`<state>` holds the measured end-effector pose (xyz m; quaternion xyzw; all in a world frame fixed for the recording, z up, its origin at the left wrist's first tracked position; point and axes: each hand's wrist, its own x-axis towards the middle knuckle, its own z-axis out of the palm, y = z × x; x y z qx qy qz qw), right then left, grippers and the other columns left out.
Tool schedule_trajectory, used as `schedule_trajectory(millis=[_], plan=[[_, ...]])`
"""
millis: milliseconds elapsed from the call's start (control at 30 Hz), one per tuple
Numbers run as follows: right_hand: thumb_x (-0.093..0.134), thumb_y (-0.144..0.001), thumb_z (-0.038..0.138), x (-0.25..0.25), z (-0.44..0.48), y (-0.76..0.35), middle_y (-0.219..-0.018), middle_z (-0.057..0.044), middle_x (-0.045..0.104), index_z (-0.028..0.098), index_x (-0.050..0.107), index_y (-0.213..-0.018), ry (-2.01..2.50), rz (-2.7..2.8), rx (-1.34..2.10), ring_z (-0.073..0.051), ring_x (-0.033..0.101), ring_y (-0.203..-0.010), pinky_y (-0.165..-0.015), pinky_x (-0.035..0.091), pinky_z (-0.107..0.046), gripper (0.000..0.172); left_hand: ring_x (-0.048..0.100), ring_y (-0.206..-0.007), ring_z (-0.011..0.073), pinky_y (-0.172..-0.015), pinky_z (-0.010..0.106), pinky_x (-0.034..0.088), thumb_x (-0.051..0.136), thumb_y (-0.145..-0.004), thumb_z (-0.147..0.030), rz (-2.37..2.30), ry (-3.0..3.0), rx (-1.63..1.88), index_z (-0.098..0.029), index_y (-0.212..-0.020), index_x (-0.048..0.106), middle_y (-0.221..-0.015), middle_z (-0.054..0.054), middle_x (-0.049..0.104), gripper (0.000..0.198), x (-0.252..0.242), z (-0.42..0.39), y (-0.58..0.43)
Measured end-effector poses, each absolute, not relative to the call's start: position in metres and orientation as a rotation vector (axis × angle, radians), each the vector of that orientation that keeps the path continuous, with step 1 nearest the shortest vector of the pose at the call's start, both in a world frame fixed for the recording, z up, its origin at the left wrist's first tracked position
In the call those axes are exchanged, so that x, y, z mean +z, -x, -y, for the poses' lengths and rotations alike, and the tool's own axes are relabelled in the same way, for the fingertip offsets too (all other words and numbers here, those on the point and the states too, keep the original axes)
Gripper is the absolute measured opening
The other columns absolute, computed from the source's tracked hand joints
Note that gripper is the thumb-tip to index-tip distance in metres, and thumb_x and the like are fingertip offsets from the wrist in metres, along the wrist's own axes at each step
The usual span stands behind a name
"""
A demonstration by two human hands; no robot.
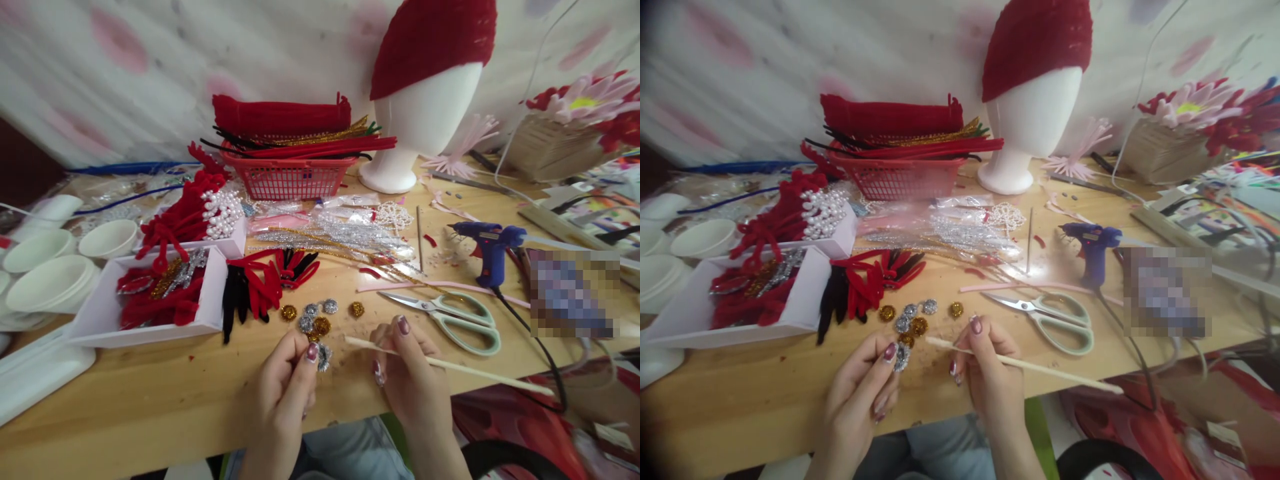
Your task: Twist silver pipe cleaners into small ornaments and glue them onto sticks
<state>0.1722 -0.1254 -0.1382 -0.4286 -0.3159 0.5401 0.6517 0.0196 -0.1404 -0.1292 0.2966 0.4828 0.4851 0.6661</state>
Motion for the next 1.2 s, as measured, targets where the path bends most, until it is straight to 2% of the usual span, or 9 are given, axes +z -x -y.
schedule_trajectory(millis=[100,333,533,700,967,1200], plan=[[0.074,-0.085,0.053,-0.141,0.128,-0.167,-0.035,0.003,0.049,0.02,0.06,-0.052,0.999,0.667,1.182,-0.009,0.042,-0.033,-0.033,0.033,-0.019,0.049,0.019,-0.043,0.0044,-0.042,0.022,0.011,0.076,-0.075,-0.065,-1.088,-0.669,1.087,-0.02,-0.064,0.047,-0.053,-0.011,0.03,0.055,-0.128,0.14,-0.02],[0.072,-0.086,0.056,-0.145,0.13,-0.163,-0.035,0.002,0.054,0.02,0.064,-0.052,1.032,0.679,1.223,-0.009,0.047,-0.032,-0.035,0.036,-0.02,0.05,0.023,-0.047,0.005,-0.045,0.024,0.013,0.074,-0.079,-0.064,-1.104,-0.775,1.062,-0.019,-0.063,0.046,-0.057,-0.009,0.031,0.055,-0.128,0.14,-0.02],[0.072,-0.085,0.059,-0.144,0.13,-0.164,-0.034,0.002,0.054,0.02,0.063,-0.052,1.048,0.649,1.25,-0.009,0.046,-0.03,-0.033,0.033,-0.021,0.052,0.021,-0.046,0.0049,-0.045,0.024,0.011,0.077,-0.076,-0.063,-1.063,-0.72,1.05,-0.019,-0.063,0.048,-0.056,-0.009,0.032,0.054,-0.129,0.14,-0.02],[0.077,-0.08,0.058,-0.136,0.134,-0.162,-0.037,0.002,0.055,0.019,0.063,-0.052,1.075,0.578,1.296,-0.008,0.047,-0.034,-0.038,0.034,-0.02,0.051,0.023,-0.047,0.005,-0.045,0.024,0.011,0.076,-0.078,-0.061,-1.061,-0.725,1.038,-0.019,-0.064,0.048,-0.057,-0.009,0.033,0.053,-0.13,0.14,-0.018],[0.071,-0.085,0.06,-0.144,0.131,-0.164,-0.034,0.003,0.052,0.02,0.06,-0.052,1.075,0.661,1.248,-0.009,0.045,-0.03,-0.035,0.034,-0.021,0.053,0.022,-0.047,0.0055,-0.046,0.025,0.011,0.076,-0.077,-0.063,-1.088,-0.737,1.048,-0.019,-0.063,0.048,-0.057,-0.009,0.032,0.054,-0.128,0.141,-0.02],[0.076,-0.081,0.059,-0.14,0.133,-0.164,-0.035,0.002,0.055,0.019,0.062,-0.051,1.064,0.623,1.286,-0.008,0.046,-0.031,-0.035,0.033,-0.021,0.051,0.023,-0.049,0.0076,-0.047,0.026,0.015,0.072,-0.082,-0.062,-1.141,-0.826,1.07,-0.02,-0.063,0.048,-0.056,-0.008,0.032,0.052,-0.128,0.143,-0.021]])
